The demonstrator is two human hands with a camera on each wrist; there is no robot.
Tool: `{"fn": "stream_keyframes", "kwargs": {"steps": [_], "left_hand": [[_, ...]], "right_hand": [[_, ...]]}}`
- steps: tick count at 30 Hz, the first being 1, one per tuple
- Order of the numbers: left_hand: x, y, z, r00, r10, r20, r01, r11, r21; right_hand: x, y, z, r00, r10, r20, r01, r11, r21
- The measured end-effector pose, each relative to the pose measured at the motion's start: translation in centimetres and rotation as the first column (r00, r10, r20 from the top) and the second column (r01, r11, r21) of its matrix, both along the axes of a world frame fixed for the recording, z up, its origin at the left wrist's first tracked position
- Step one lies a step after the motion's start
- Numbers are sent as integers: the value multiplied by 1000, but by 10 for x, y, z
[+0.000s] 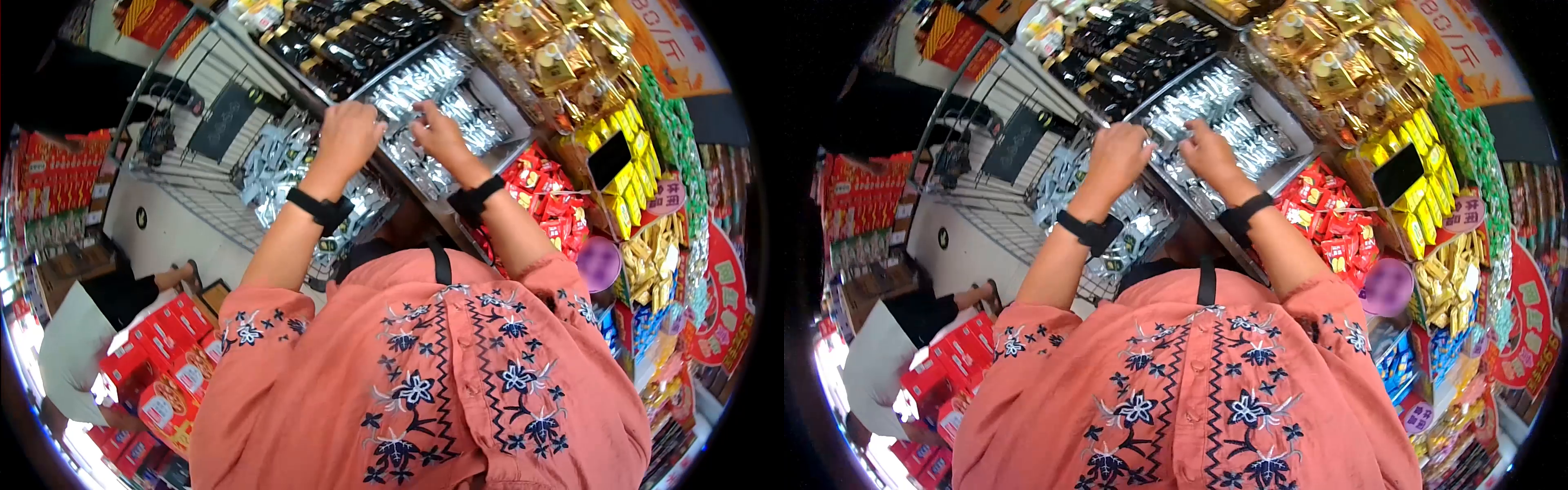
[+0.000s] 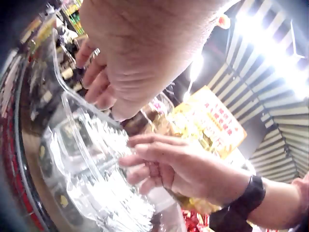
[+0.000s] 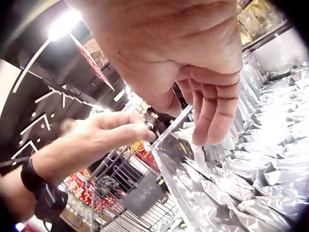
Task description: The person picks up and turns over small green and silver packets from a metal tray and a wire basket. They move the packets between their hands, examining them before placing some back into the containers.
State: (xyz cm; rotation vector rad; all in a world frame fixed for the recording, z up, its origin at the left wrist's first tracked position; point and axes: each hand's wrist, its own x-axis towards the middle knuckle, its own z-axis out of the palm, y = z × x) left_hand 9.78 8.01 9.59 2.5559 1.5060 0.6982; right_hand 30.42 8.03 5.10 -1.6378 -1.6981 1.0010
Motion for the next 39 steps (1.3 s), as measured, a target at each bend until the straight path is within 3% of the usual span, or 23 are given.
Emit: {"fn": "stream_keyframes", "kwargs": {"steps": [4, 6, 7, 10, 12, 13, 14, 16, 20, 23, 29, 35, 38, 39], "left_hand": [[-70, -30, 4, 936, 243, 255, -222, 969, -109], [-116, -53, -43, 847, 397, 353, -338, 916, -218], [-134, -66, -65, 802, 542, 251, -428, 814, -392], [-175, -119, -135, 764, 646, 14, -499, 604, -622], [-185, -155, -175, 817, 574, -58, -444, 561, -699], [-184, -162, -184, 837, 535, -118, -409, 468, -784], [-179, -176, -192, 864, 483, -142, -410, 512, -755], [-168, -190, -217, 861, 449, -240, -454, 464, -761], [-151, -207, -239, 908, 249, -337, -415, 643, -644], [-146, -202, -232, 907, 120, -404, -368, 695, -618], [-151, -209, -261, 920, 87, -381, -286, 815, -504], [-156, -198, -256, 904, 1, -429, -304, 706, -640], [-154, -188, -224, 924, 15, -382, -294, 667, -685], [-157, -184, -222, 937, 92, -336, -312, 655, -688]], "right_hand": [[10, -18, 50, 915, -62, -398, -37, 971, -236], [12, -27, 61, 877, -104, -468, -89, 924, -372], [12, -29, 60, 882, -85, -463, -137, 895, -424], [8, -45, 39, 842, 61, -536, -314, 862, -397], [-7, -55, 39, 832, 43, -553, -342, 825, -450], [-15, -60, 39, 828, 32, -560, -352, 808, -474], [-23, -64, 38, 839, 42, -542, -363, 785, -502], [-36, -70, 35, 860, 61, -507, -381, 739, -556], [-49, -78, 25, 891, 119, -437, -385, 706, -594], [-51, -83, 17, 891, 63, -450, -355, 714, -603], [-43, -85, 8, 900, -5, -437, -301, 717, -628], [-45, -86, 3, 901, -10, -434, -293, 723, -625], [-51, -86, 3, 898, -5, -440, -301, 721, -624], [-53, -86, 4, 897, -4, -442, -303, 720, -624]]}}
